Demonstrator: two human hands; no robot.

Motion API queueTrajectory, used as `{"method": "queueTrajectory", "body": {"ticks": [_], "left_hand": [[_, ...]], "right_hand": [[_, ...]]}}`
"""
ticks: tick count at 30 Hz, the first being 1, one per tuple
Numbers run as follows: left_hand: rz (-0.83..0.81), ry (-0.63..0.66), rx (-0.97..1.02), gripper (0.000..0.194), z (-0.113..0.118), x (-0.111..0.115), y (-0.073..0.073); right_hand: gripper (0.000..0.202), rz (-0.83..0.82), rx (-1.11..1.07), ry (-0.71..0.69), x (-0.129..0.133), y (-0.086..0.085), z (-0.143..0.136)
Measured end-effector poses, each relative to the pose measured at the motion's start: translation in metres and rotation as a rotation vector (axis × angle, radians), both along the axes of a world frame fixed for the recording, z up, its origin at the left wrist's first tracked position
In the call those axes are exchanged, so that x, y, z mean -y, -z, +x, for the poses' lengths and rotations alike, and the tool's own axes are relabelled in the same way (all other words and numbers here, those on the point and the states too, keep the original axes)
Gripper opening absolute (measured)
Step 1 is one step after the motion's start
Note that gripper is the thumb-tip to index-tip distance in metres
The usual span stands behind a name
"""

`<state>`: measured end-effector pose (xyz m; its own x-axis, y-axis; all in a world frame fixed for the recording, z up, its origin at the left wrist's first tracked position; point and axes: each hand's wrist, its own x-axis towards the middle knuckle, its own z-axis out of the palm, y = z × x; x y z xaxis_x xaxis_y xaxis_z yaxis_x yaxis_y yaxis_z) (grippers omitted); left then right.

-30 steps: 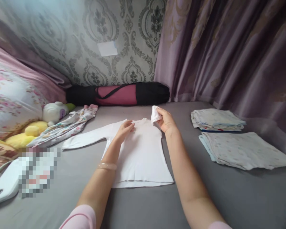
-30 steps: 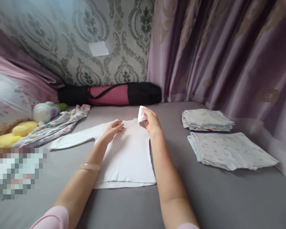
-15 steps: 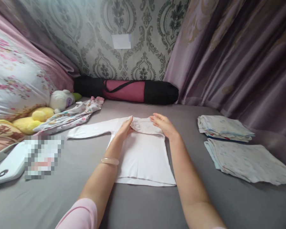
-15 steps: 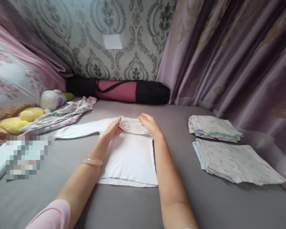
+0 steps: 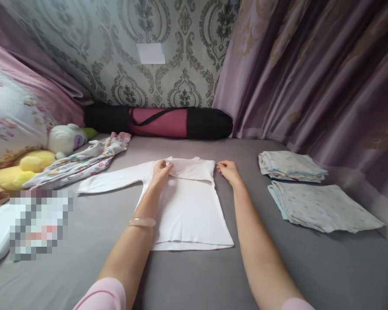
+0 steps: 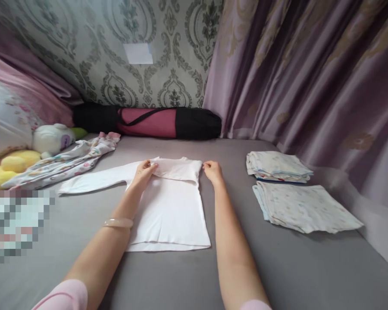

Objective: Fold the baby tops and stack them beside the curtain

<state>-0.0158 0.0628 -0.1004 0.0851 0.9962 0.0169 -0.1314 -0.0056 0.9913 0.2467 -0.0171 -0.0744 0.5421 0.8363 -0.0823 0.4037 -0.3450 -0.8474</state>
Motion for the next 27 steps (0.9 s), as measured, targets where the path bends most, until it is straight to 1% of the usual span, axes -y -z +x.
{"method": "queueTrajectory", "body": {"ticks": [2, 4, 7, 9, 11, 13, 15, 18, 20, 23, 27], "left_hand": [[0.011, 0.000, -0.032, 0.039, 0.000, 0.001, 0.001], [0.020, -0.001, -0.055, 0.041, 0.000, 0.003, 0.001], [0.031, -0.004, -0.076, 0.043, 0.000, 0.004, 0.000], [0.053, -0.010, -0.117, 0.042, 0.000, 0.005, 0.000], [0.080, -0.027, -0.189, 0.038, 0.000, 0.005, 0.000], [0.101, -0.063, -0.278, 0.034, -0.001, 0.005, 0.001], [0.120, -0.103, -0.368, 0.036, -0.003, 0.005, 0.002], [0.181, -0.132, -0.517, 0.052, -0.007, 0.006, 0.002], [0.247, -0.131, -0.621, 0.058, -0.009, 0.007, 0.001], [0.321, -0.113, -0.741, 0.056, -0.010, 0.007, 0.002], [0.405, -0.052, -0.820, 0.042, -0.011, 0.003, 0.008]], "right_hand": [[0.024, 0.002, 0.083, -0.027, -0.002, 0.002, -0.007], [0.031, -0.006, 0.249, -0.095, -0.003, 0.001, -0.020], [0.042, -0.028, 0.524, -0.313, -0.003, 0.000, -0.047], [0.048, -0.074, 0.606, -0.452, 0.000, 0.002, -0.064], [0.057, -0.168, 0.635, -0.519, 0.003, 0.005, -0.076], [0.065, -0.260, 0.645, -0.524, 0.006, 0.008, -0.081], [0.068, -0.304, 0.658, -0.503, 0.008, 0.011, -0.081], [0.069, -0.323, 0.669, -0.455, 0.009, 0.012, -0.080], [0.069, -0.334, 0.679, -0.422, 0.009, 0.012, -0.079], [0.067, -0.358, 0.705, -0.363, 0.008, 0.013, -0.076], [0.064, -0.396, 0.730, -0.270, 0.009, 0.016, -0.065]]}}
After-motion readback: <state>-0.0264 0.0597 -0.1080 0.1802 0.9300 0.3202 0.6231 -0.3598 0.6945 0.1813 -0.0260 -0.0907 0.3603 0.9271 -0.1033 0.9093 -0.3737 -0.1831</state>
